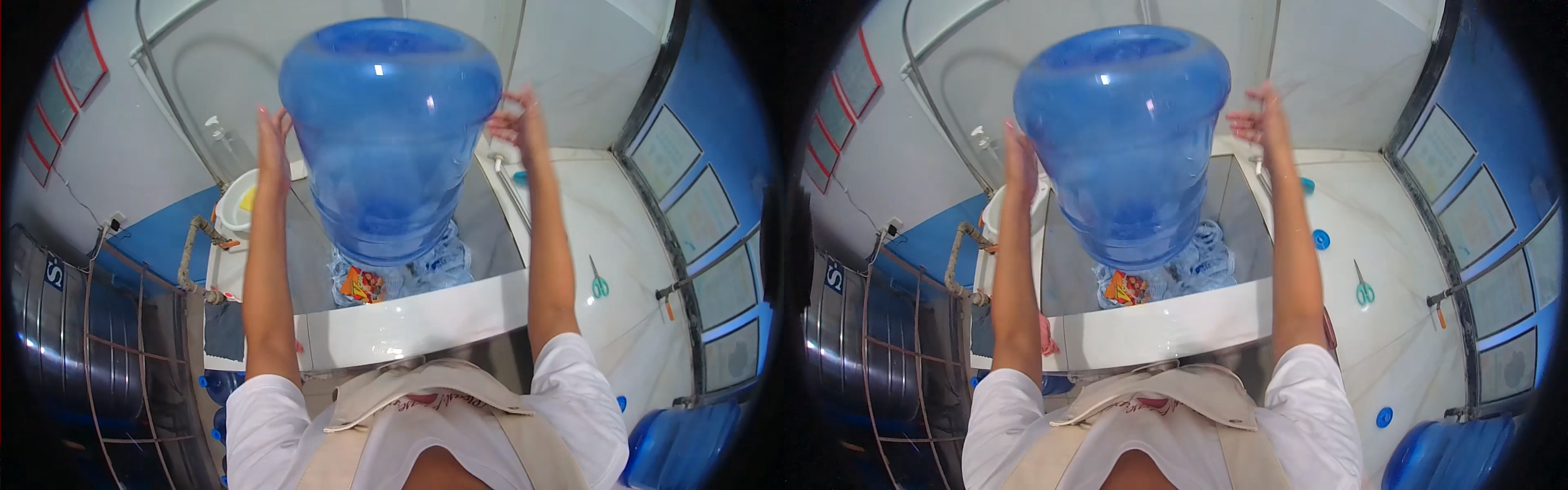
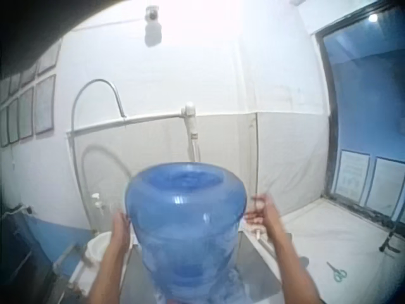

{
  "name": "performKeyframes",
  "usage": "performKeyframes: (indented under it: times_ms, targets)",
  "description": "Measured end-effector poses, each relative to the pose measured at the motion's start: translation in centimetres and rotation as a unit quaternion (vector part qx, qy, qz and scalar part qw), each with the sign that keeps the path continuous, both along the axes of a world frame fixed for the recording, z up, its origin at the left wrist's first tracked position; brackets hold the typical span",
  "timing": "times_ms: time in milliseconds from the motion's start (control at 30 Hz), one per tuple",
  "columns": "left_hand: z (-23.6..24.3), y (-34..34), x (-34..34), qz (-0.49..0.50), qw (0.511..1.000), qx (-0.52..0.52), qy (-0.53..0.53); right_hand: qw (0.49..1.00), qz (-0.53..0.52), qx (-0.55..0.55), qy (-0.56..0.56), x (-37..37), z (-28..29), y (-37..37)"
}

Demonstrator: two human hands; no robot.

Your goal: The person cleans a large blue plastic water bottle by scrubbing the outside with a sponge, using a long-handled brush to scrub the inside through the neck, and rinsing both the inside and outside with water at a sink.

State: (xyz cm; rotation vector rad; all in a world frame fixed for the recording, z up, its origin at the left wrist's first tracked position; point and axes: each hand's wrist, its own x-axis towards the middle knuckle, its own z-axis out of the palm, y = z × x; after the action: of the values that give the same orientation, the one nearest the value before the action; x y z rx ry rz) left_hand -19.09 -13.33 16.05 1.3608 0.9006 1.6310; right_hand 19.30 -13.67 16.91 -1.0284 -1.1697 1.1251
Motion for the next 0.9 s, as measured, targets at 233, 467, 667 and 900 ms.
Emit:
performKeyframes:
  times_ms: [233,467,667,900]
  targets:
    - [-18.8,-3.6,0.6,-0.085,0.909,-0.38,-0.149,0.912,0.183,-0.259,0.262,-9.3,-20.5,-1.2]
    - [-13.3,-4.0,-1.0,-0.099,0.919,-0.312,-0.218,0.892,0.258,-0.247,0.276,-10.9,-15.7,2.1]
    - [-13.3,-4.5,-2.7,-0.082,0.924,-0.31,-0.207,0.88,0.264,-0.26,0.298,-12.1,-15.3,1.5]
    - [-7.0,-4.3,-4.3,-0.105,0.926,-0.312,-0.185,0.896,0.286,-0.228,0.251,-12.8,-7.0,0.8]
